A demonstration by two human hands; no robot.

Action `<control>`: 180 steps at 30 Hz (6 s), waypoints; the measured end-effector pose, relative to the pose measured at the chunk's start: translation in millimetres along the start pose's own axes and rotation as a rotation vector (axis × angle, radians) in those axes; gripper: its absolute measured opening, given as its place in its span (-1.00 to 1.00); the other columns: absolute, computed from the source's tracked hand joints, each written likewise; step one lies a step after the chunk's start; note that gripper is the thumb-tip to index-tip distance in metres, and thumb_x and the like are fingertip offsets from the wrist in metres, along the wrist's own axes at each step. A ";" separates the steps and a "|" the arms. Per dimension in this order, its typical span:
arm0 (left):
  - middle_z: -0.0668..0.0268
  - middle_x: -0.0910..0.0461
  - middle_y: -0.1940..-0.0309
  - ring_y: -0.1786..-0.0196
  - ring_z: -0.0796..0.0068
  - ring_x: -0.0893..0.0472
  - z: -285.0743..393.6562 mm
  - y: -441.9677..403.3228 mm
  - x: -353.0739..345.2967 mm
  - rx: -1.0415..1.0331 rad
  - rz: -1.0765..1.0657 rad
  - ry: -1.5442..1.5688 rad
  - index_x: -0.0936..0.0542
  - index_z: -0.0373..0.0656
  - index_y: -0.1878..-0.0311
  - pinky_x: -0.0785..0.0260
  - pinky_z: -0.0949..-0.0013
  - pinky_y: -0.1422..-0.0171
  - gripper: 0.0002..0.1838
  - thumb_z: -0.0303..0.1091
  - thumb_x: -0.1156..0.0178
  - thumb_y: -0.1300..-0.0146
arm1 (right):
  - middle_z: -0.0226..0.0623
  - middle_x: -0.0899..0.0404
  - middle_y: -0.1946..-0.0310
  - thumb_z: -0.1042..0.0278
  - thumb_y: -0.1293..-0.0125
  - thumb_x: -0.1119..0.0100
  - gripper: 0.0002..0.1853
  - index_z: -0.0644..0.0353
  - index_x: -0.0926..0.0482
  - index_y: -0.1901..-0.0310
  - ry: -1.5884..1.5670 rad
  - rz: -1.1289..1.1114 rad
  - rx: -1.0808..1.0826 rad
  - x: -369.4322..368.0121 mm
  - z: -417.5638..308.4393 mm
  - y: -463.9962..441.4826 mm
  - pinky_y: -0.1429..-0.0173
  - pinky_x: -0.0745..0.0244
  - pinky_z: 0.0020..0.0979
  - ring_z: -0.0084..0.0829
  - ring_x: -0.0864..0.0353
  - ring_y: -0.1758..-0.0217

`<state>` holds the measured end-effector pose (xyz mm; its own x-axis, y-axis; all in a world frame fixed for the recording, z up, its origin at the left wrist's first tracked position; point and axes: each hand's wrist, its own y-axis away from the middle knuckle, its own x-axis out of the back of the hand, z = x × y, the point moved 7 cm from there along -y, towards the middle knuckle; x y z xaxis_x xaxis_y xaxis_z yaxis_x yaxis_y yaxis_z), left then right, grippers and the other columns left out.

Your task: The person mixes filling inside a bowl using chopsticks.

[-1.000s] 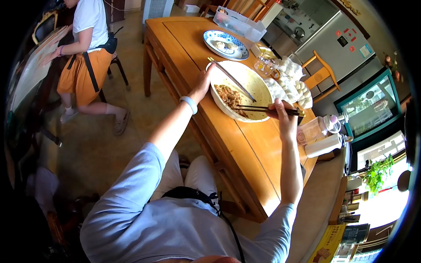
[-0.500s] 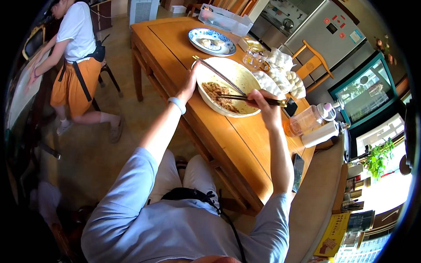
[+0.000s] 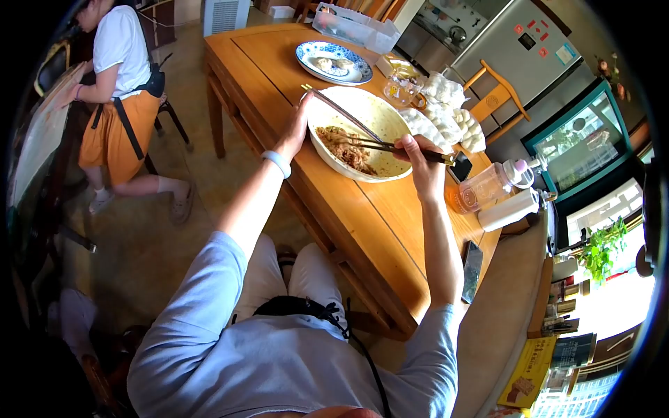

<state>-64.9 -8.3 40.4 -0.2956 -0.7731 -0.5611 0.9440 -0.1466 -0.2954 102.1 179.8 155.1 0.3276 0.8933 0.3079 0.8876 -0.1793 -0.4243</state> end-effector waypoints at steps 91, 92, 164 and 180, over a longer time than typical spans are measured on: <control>0.26 -0.43 -0.08 -0.14 0.37 -0.40 -11.2 -5.0 -0.6 0.134 -0.057 0.096 -0.35 -0.18 -0.13 -0.21 0.28 -0.22 -0.45 0.09 0.17 -0.31 | -0.24 -0.55 0.51 0.19 -0.19 -0.20 -0.72 0.29 -0.62 0.41 0.045 0.019 0.041 13.0 -0.7 51.1 0.30 -0.41 -0.42 -0.45 -0.51 0.46; 0.26 -0.42 -0.08 -0.15 0.37 -0.39 -12.6 -6.0 0.0 0.138 -0.060 0.101 -0.35 -0.18 -0.14 -0.21 0.28 -0.22 -0.45 0.09 0.17 -0.31 | -0.23 -0.56 0.50 0.18 -0.19 -0.20 -0.71 0.30 -0.62 0.39 0.094 0.009 0.016 15.4 -3.1 50.9 0.30 -0.42 -0.41 -0.45 -0.52 0.45; 0.24 -0.45 -0.08 -0.13 0.42 -0.43 -34.8 -18.1 11.9 -0.012 -0.036 -0.019 -0.34 -0.18 -0.19 -0.27 0.30 -0.22 -0.43 0.08 0.16 -0.32 | -0.25 -0.58 0.42 0.26 -0.27 -0.10 -0.73 0.37 -0.59 0.31 0.018 -0.066 0.080 -20.5 24.0 -10.6 0.18 -0.47 -0.47 -0.49 -0.55 0.37; 0.21 -0.35 -0.15 -0.19 0.39 -0.33 -17.4 -10.4 11.6 0.024 -0.022 0.000 -0.30 -0.22 -0.20 -0.11 0.31 -0.29 -0.34 0.15 0.06 -0.25 | -0.28 -0.58 0.54 0.28 -0.24 -0.16 -0.72 0.39 -0.60 0.40 -0.012 -0.119 -0.111 33.3 -13.7 -7.3 0.29 -0.51 -0.54 -0.51 -0.57 0.47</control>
<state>-80.6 -5.0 23.5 -0.3167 -0.7694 -0.5547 0.9404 -0.1786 -0.2893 111.0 205.2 180.2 0.2146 0.9158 0.3395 0.9505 -0.1159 -0.2882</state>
